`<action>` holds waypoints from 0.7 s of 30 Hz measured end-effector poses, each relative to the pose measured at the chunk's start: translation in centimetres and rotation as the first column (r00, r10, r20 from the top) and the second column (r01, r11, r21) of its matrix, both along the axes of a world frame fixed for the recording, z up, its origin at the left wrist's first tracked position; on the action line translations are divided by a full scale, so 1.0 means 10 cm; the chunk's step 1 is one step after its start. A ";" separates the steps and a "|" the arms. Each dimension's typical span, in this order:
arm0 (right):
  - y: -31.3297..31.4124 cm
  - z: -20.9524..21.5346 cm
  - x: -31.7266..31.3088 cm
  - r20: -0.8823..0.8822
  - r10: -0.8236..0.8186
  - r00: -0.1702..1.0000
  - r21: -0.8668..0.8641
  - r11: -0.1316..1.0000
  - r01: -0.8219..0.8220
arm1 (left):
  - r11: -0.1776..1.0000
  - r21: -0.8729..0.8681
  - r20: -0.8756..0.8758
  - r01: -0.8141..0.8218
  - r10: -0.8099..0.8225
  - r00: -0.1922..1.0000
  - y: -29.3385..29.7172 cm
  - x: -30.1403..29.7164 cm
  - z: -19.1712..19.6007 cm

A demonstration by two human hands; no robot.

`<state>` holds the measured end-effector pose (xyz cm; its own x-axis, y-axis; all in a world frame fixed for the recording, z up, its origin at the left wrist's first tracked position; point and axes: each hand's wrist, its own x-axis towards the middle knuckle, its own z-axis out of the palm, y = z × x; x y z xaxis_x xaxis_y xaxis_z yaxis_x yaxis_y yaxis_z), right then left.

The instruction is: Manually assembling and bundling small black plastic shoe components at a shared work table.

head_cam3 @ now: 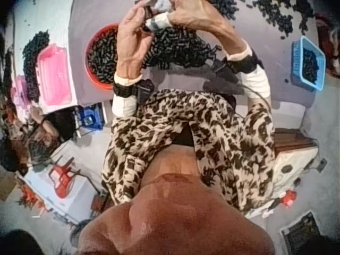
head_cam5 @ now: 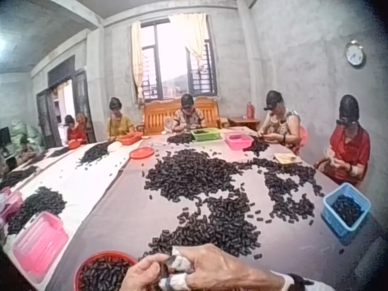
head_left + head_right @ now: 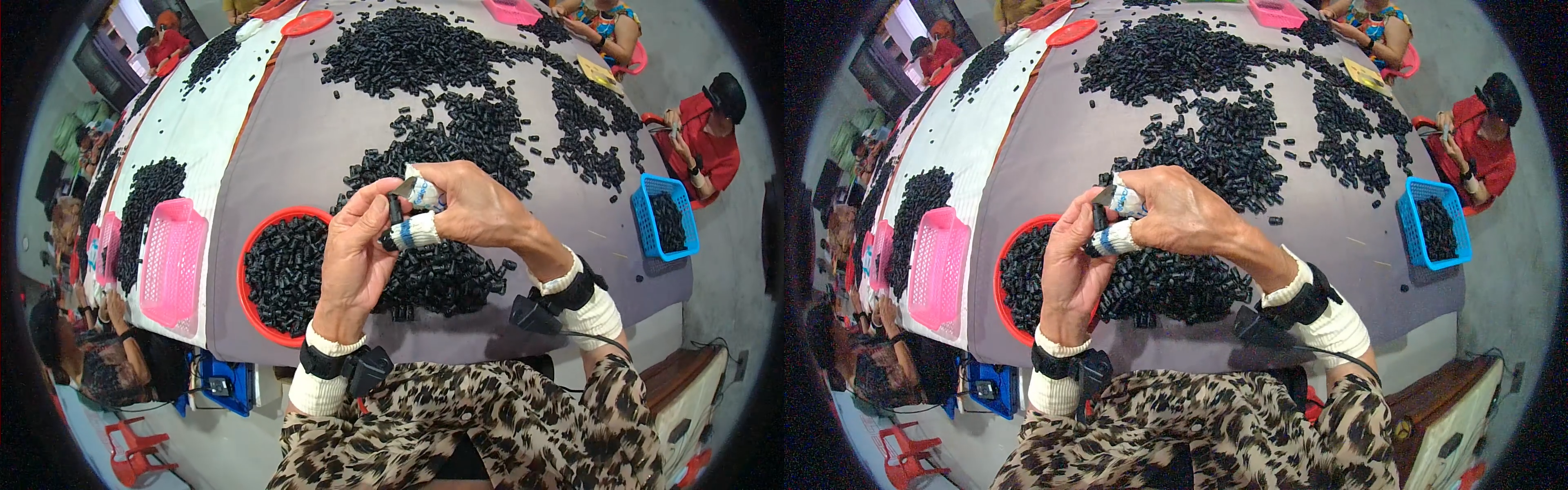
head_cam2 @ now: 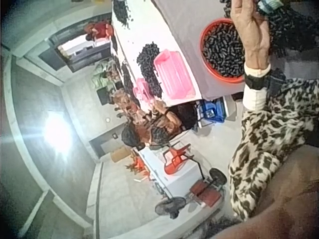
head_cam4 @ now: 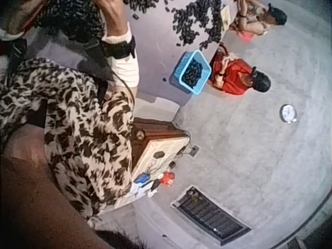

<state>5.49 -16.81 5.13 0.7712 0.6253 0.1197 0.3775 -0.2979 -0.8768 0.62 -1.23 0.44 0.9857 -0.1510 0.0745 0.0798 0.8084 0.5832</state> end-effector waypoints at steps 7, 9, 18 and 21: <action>-0.02 0.01 0.02 0.066 0.028 0.997 -0.078 0.997 -0.023 | 1.000 0.023 -0.002 0.003 -0.003 1.000 -0.02 0.01 0.01; -0.02 0.03 0.02 0.059 0.031 0.998 -0.085 0.996 -0.026 | 1.000 0.022 0.010 0.010 -0.010 1.000 -0.02 0.01 0.00; -0.03 0.02 0.02 0.001 0.073 0.997 -0.122 0.990 -0.073 | 0.998 0.054 0.024 0.011 -0.012 1.000 -0.02 0.01 0.01; -0.04 -0.02 0.03 0.011 0.071 0.997 -0.132 0.989 -0.069 | 0.999 0.047 0.024 0.016 -0.017 1.000 -0.03 0.02 -0.02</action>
